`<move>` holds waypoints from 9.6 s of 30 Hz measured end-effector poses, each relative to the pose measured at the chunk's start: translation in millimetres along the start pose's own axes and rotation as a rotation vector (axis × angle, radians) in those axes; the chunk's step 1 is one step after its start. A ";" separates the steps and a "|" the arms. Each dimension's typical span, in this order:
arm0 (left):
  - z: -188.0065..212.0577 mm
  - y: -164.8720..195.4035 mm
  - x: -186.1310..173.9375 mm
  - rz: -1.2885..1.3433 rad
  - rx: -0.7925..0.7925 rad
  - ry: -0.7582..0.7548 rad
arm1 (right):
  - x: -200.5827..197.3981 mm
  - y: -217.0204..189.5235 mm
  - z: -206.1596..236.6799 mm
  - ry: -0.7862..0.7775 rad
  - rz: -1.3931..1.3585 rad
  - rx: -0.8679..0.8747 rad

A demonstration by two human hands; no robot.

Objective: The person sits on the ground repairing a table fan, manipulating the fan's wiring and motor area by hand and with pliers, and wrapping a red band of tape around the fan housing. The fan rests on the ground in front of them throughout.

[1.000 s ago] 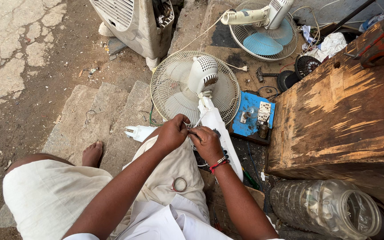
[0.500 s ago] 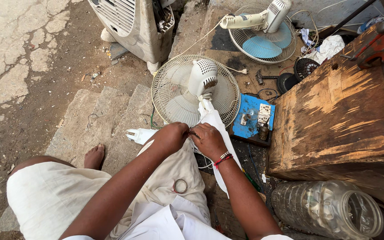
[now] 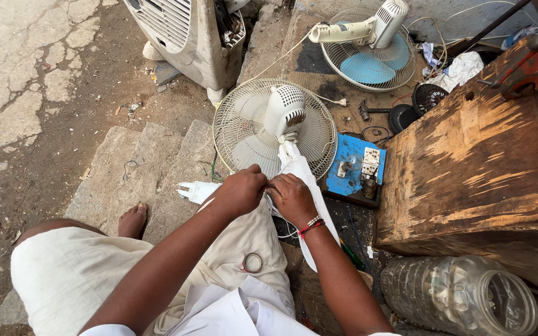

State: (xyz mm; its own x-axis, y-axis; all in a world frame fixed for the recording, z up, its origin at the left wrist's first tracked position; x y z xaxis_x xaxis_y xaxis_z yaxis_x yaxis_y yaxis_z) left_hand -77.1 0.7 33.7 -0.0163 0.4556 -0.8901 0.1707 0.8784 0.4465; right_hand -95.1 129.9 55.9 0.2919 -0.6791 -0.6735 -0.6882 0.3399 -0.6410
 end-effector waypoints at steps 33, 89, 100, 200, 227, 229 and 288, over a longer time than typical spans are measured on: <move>-2.3 10.4 -7.6 -0.125 0.084 0.072 | -1.5 19.9 -3.3 -0.049 -0.064 0.046; 99.6 -75.1 59.8 0.535 -0.388 -0.100 | -22.5 -25.4 89.8 0.153 -0.162 0.292; 141.6 -30.2 14.5 0.406 -0.385 -0.217 | 62.4 -47.0 125.6 -0.188 -0.289 0.592; 5.2 -77.5 102.3 0.835 -0.405 -0.240 | 51.7 88.4 86.3 0.259 -0.676 0.865; -4.4 -39.9 123.0 1.155 -0.291 -0.022 | 40.6 79.1 72.3 0.469 -1.027 1.090; -1.4 -40.7 122.5 1.136 -0.299 -0.011 | 46.1 83.9 78.7 0.432 -0.970 1.146; 16.3 -46.8 76.2 0.498 -0.190 0.016 | 87.2 113.2 85.5 0.257 -1.186 1.323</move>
State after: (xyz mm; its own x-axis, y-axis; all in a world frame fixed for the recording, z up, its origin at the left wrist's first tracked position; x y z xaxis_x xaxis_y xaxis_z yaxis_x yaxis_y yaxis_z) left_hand -70.4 -8.0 -56.6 0.0053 0.8248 -0.5655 -0.0201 0.5654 0.8245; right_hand -90.7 164.8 -106.9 -0.0049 -0.9528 0.3036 0.7619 -0.2002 -0.6160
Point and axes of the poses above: each hand's wrist, its own z-axis away from the middle knuckle, its own x-axis out of the palm, y = z × x, the point moved 7 cm from there along -z, towards the middle knuckle, and after that the axes turned 12 degrees about -z, right-handed, at the moved point
